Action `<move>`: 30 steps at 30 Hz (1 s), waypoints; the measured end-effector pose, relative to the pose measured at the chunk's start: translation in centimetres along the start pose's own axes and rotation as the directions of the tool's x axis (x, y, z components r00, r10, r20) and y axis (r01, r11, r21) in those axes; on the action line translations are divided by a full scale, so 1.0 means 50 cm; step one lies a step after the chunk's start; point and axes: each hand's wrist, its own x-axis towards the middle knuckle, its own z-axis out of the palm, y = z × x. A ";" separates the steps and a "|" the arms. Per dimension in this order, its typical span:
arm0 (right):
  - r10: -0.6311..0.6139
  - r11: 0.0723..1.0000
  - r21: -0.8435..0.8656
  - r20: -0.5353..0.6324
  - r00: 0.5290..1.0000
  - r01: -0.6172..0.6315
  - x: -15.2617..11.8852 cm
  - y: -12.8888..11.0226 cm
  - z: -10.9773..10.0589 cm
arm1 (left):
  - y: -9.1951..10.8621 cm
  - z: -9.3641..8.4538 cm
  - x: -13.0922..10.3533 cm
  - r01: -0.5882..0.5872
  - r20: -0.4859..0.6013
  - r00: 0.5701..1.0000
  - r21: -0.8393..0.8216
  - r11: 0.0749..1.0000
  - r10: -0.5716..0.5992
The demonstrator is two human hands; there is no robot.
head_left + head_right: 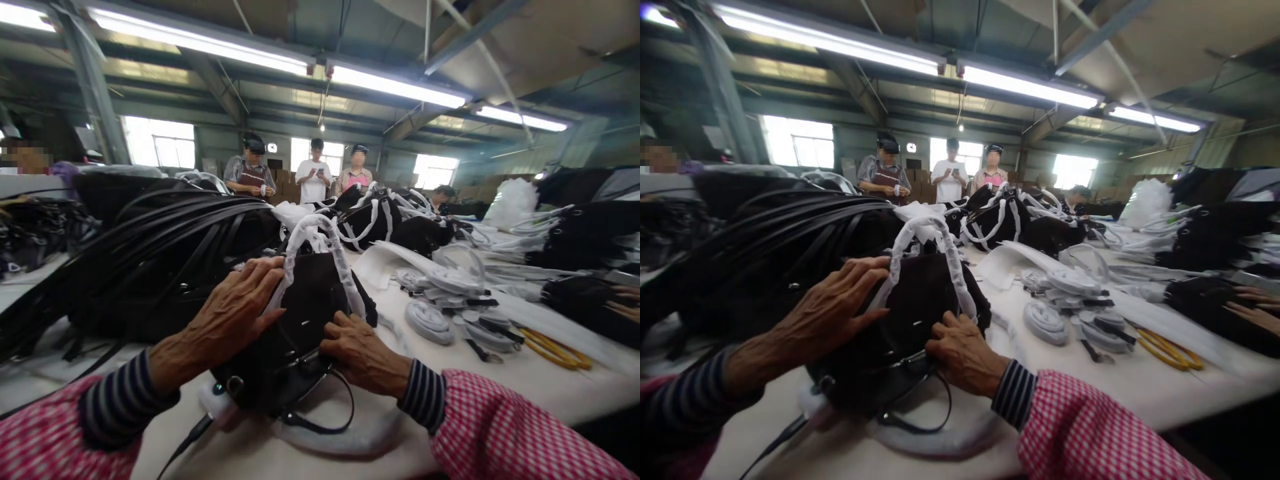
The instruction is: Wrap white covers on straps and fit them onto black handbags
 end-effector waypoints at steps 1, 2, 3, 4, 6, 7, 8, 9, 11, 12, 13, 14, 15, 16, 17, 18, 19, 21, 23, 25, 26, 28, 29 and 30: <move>-0.008 0.999 -0.042 -0.038 0.999 0.006 -0.007 0.002 -0.008 | -0.003 -0.001 -0.016 -0.026 0.000 1.000 -0.003 1.000 0.026; -0.017 0.996 -0.093 -0.086 0.996 0.009 -0.017 0.004 -0.016 | -0.006 -0.001 -0.029 -0.040 -0.005 0.999 0.003 0.999 0.040; -0.032 0.989 -0.149 -0.146 0.989 0.010 -0.028 0.006 -0.023 | -0.007 -0.002 -0.039 -0.044 -0.018 0.999 0.013 0.999 0.044; -0.053 0.978 -0.206 -0.210 0.976 0.008 -0.043 0.007 -0.030 | -0.006 -0.003 -0.045 -0.035 -0.044 0.998 0.024 0.999 0.036; -0.099 0.952 -0.305 -0.321 0.942 -0.004 -0.075 0.008 -0.037 | 0.000 -0.008 -0.046 -0.008 -0.115 0.993 0.040 0.999 0.013; -0.116 0.940 -0.340 -0.358 0.927 -0.014 -0.093 0.007 -0.037 | 0.006 -0.012 -0.042 -0.008 -0.149 0.989 0.045 0.999 0.014; -0.127 0.931 -0.365 -0.379 0.916 -0.022 -0.111 0.005 -0.034 | 0.013 -0.014 -0.036 -0.030 -0.169 0.985 0.051 0.998 0.038; -0.132 0.923 -0.383 -0.388 0.912 -0.030 -0.127 0.003 -0.029 | 0.020 -0.016 -0.029 -0.079 -0.167 0.982 0.055 0.995 0.087; -0.149 0.918 -0.397 -0.380 0.913 -0.015 -0.156 -0.001 -0.012 | 0.031 -0.012 -0.017 -0.238 -0.096 0.966 0.026 0.971 0.239; -0.159 0.919 -0.393 -0.366 0.917 0.002 -0.167 -0.002 -0.002 | 0.034 -0.007 -0.012 -0.316 -0.041 0.948 -0.012 0.949 0.316; -0.163 0.924 -0.381 -0.353 0.921 0.018 -0.175 -0.001 0.008 | 0.034 0.000 -0.008 -0.374 0.011 0.927 -0.057 0.926 0.376; -0.156 0.933 -0.359 -0.338 0.928 0.026 -0.181 0.003 0.016 | 0.031 0.009 -0.004 -0.407 0.052 0.909 -0.101 0.908 0.414; -0.143 0.943 -0.331 -0.324 0.935 0.030 -0.184 0.008 0.021 | 0.025 0.017 0.001 -0.418 0.080 0.899 -0.134 0.899 0.430; -0.126 0.953 -0.303 -0.311 0.942 0.027 -0.185 0.016 0.023 | 0.018 0.024 0.006 -0.411 0.099 0.899 -0.149 0.899 0.427; -0.110 0.959 -0.282 -0.302 0.947 0.022 -0.183 0.027 0.022 | 0.008 0.029 0.012 -0.397 0.113 0.903 -0.151 0.905 0.415; -0.107 0.962 -0.270 -0.297 0.949 0.024 -0.180 0.039 0.017 | -0.002 0.033 0.020 -0.381 0.128 0.908 -0.146 0.913 0.399; -0.113 0.962 -0.273 -0.293 0.949 0.031 -0.176 0.051 0.010 | -0.012 0.035 0.029 -0.372 0.146 0.909 -0.139 0.918 0.391; -0.133 0.954 -0.297 -0.311 0.941 0.037 -0.164 0.071 -0.009 | -0.027 0.036 0.049 -0.381 0.191 0.897 -0.124 0.916 0.399; -0.139 0.952 -0.306 -0.374 0.917 0.019 -0.146 0.080 -0.026 | -0.028 0.036 0.070 -0.386 0.215 0.888 -0.134 0.913 0.406; -0.138 0.965 -0.261 -0.453 0.881 0.017 -0.122 0.072 -0.033 | -0.013 0.040 0.091 -0.366 0.215 0.890 -0.186 0.912 0.402; -0.145 0.974 -0.222 -0.493 0.858 0.037 -0.108 0.063 -0.033 | 0.000 0.044 0.102 -0.356 0.221 0.888 -0.226 0.907 0.404; -0.171 0.984 -0.144 -0.570 0.804 0.107 -0.079 0.039 -0.030 | 0.028 0.060 0.128 -0.339 0.262 0.874 -0.277 0.899 0.410; -0.190 0.982 -0.120 -0.609 0.770 0.147 -0.067 0.026 -0.029 | 0.039 0.070 0.144 -0.303 0.304 0.874 -0.268 0.915 0.379; -0.216 0.976 -0.118 -0.645 0.733 0.183 -0.058 0.014 -0.029 | 0.044 0.080 0.161 -0.240 0.353 0.882 -0.232 0.943 0.312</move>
